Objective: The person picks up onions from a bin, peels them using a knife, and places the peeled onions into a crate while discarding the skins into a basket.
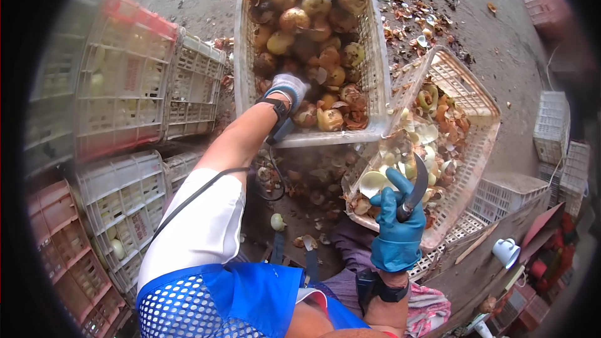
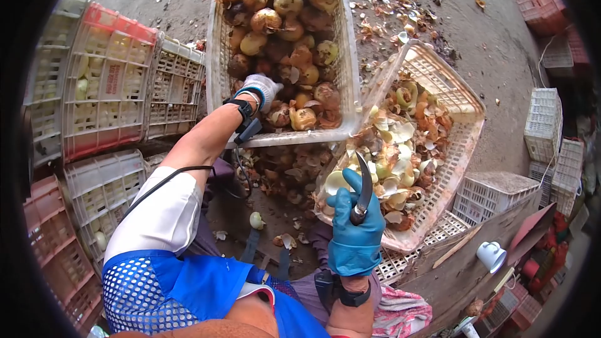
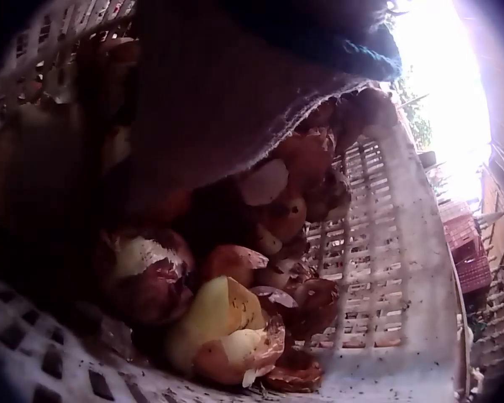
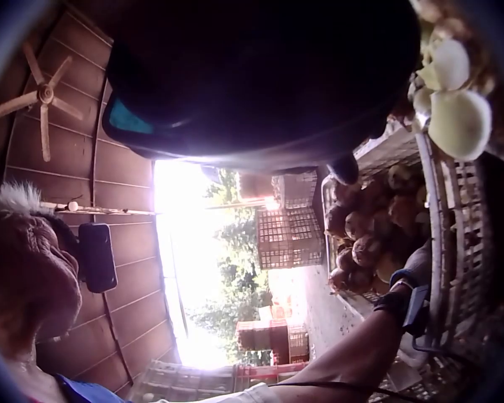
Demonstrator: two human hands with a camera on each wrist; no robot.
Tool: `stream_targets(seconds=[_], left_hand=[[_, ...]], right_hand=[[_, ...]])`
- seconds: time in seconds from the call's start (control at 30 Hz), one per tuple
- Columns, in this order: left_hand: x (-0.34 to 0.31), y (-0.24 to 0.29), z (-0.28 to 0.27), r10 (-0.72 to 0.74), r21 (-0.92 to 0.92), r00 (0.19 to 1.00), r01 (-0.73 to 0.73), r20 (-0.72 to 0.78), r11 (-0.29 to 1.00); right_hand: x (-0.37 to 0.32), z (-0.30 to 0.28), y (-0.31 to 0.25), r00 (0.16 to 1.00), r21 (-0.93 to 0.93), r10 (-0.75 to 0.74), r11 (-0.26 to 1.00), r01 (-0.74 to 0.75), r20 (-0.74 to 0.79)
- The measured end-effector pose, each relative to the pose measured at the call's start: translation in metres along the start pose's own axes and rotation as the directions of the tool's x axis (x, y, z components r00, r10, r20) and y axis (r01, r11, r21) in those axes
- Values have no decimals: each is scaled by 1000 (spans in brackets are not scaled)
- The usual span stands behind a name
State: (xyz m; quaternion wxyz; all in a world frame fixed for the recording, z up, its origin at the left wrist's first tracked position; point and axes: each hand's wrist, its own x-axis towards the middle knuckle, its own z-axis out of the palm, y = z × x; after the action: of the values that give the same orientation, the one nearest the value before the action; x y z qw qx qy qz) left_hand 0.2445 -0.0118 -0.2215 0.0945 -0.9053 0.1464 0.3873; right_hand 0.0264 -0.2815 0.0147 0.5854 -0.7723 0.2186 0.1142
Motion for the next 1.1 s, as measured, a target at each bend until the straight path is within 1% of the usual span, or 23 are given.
stream_targets(seconds=[0.03, 0.13, 0.17, 0.2, 0.27, 0.3, 0.33, 0.37, 0.4, 0.47, 0.5, 0.53, 0.57, 0.63, 0.7, 0.73, 0.77, 0.8, 0.9, 1.0, 1.03, 1.07, 1.1], left_hand=[[-4, 1, -5, 16, 15, 1000, -17, 26, 1000], [-31, 3, -18, -42, -164, 999, 39, -19, 986], [-29, 1, -11, -66, -252, 994, 41, -91, 967], [-24, -4, 0, -76, -463, 984, -6, -159, 886], [-19, -13, 18, -137, -789, 949, -149, -284, 597], [-37, -7, 3, -136, -946, 974, -137, -183, 295], [-37, -7, 7, -88, -960, 956, -280, -279, 7], [-49, -2, 3, -36, -943, 967, -255, -253, -216], [-85, 9, -19, 27, -882, 971, -203, -237, -424], [-121, 20, -36, 142, -849, 944, -195, -299, -491], [-141, 29, -45, 184, -838, 930, -186, -319, -512], [-159, 41, -48, 228, -828, 914, -172, -336, -533], [-175, 57, -48, 275, -771, 867, -175, -415, -612], [-210, 80, -45, 327, -776, 835, -175, -443, -606], [-253, 103, -45, 364, -774, 814, -156, -453, -614], [-275, 107, -47, 324, -840, 842, -244, -432, -485], [-285, 109, -42, 293, -892, 863, -314, -411, -325], [-294, 110, -37, 253, -916, 882, -369, -398, -156], [-313, 114, -23, 116, -797, 789, -590, -603, -129], [-337, 96, -29, 112, -808, 817, -522, -565, -274], [-343, 87, -31, 113, -827, 827, -524, -551, -202], [-343, 86, -32, -15, -804, 830, -536, -558, 258], [-341, 86, -31, -129, -646, 790, -382, -599, 661]], right_hand=[[-1, -1, 1, 1000, -1, 3, 1000, -3, -3], [-7, -2, -1, 1000, 1, 1, 1000, -1, -10], [-9, -2, -1, 1000, 5, 0, 1000, 0, -10], [-11, -2, -1, 1000, 10, -5, 1000, 5, -10], [-18, -2, -2, 1000, 44, -7, 999, 8, -11], [-22, -1, -3, 1000, 74, -5, 997, 6, -13], [-26, -1, -4, 1000, 104, -4, 995, 5, -15], [-30, -1, -1, 1000, 123, -9, 992, 12, -22], [-32, -1, 5, 998, 119, -40, 992, 45, -42], [-35, 0, 17, 991, 110, -104, 987, 113, -86], [-38, 1, 18, 992, 177, -90, 979, 105, -91], [-40, 2, 21, 979, 139, -169, 973, 184, -114], [-45, 4, 21, 980, 148, -165, 972, 180, -110], [-49, 7, 27, 975, 99, -204, 972, 212, -88], [-66, 3, 13, 997, 175, -76, 982, 74, 4], [-75, 4, 7, 998, 208, -14, 978, 2, 58], [-82, 8, 8, 996, 341, -58, 939, 32, 67], [-87, 8, 10, 996, 358, -21, 934, -13, 91], [-89, 7, 21, 977, 445, 83, 880, -165, 199], [-93, 18, 18, 967, 707, 39, 675, -211, 251], [-91, 17, 19, 959, 716, -23, 671, -194, 282], [-89, 15, 22, 947, 724, -82, 666, -180, 311], [-88, 13, 23, 931, 732, -137, 660, -169, 338]])
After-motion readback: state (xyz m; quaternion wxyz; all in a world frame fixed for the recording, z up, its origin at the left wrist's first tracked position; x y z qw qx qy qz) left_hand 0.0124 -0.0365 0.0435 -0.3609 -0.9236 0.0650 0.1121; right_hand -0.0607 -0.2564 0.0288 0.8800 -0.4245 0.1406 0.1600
